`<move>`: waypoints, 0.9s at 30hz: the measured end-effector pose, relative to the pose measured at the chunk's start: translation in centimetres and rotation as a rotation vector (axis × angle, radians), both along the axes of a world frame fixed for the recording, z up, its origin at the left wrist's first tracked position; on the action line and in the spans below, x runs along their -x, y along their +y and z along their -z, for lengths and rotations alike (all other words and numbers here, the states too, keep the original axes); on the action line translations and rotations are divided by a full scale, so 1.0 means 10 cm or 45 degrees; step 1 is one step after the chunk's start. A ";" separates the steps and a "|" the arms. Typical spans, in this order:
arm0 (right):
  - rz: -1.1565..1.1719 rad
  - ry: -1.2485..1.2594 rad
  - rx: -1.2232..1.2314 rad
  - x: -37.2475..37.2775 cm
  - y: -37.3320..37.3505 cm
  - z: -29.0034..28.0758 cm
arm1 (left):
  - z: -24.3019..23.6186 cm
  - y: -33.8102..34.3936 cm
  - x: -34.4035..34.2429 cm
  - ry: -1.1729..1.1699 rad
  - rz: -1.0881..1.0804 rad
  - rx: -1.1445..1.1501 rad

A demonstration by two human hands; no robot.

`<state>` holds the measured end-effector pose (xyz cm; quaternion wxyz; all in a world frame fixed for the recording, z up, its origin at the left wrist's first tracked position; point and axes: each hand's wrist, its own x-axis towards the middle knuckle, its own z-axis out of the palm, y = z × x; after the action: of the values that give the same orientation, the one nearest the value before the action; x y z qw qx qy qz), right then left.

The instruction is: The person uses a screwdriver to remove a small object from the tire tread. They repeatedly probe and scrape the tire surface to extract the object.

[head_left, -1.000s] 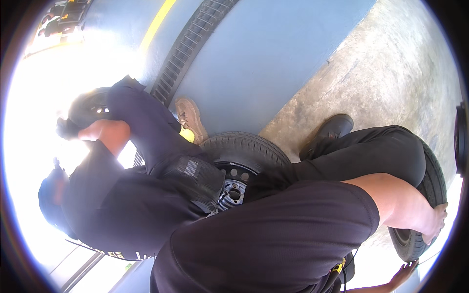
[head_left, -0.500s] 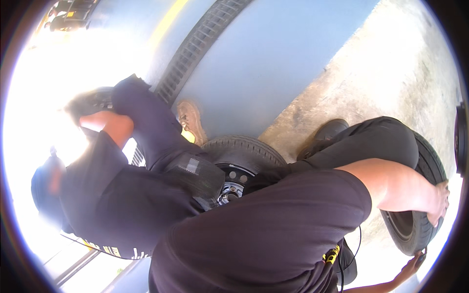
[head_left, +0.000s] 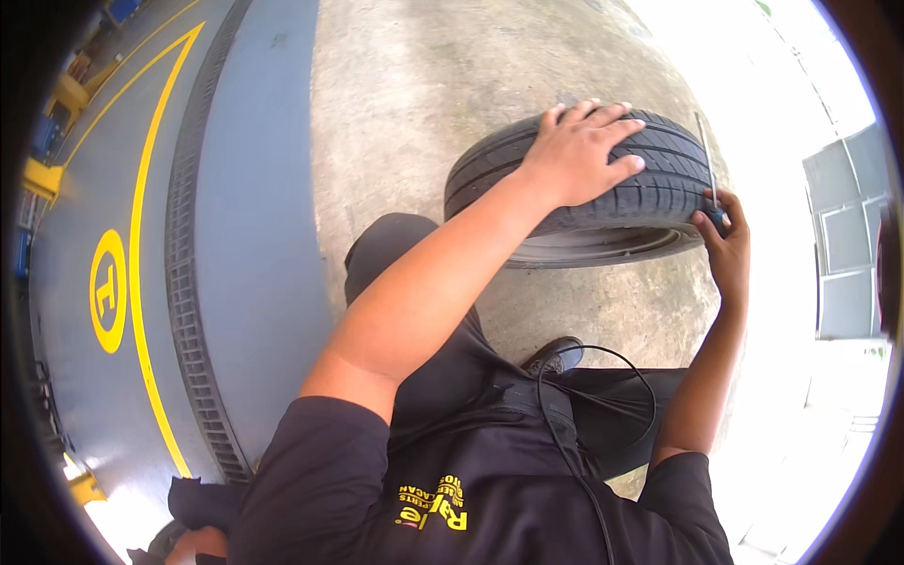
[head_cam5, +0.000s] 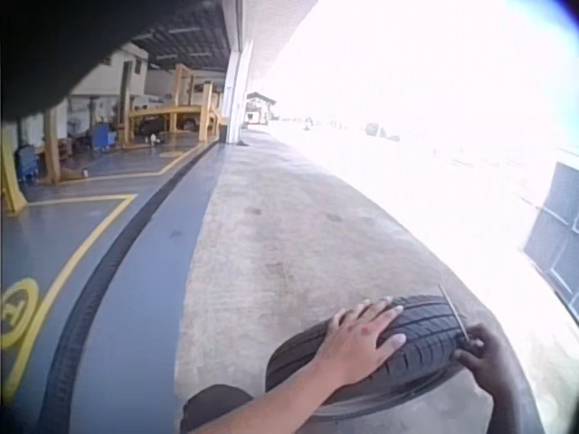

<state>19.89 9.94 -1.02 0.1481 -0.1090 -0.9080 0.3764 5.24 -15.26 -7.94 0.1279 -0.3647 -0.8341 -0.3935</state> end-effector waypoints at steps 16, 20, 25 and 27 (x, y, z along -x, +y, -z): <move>0.172 -0.142 0.134 -0.42 0.19 -0.37 | -0.28 0.06 0.04 0.008 0.040 0.003; 0.069 0.007 0.053 -0.29 0.06 -0.12 | -0.23 0.09 0.23 -0.056 0.028 -0.147; 0.161 -0.048 0.161 -0.50 0.22 -0.02 | -0.22 0.14 0.15 0.043 -0.066 -0.069; 0.256 -0.064 0.163 -0.61 0.26 -0.12 | -0.18 0.10 0.21 -0.039 -0.057 -0.058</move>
<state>25.97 12.54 0.22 0.1551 -0.2181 -0.8701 0.4139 3.12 -14.29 -6.15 0.1321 -0.3367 -0.8348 -0.4151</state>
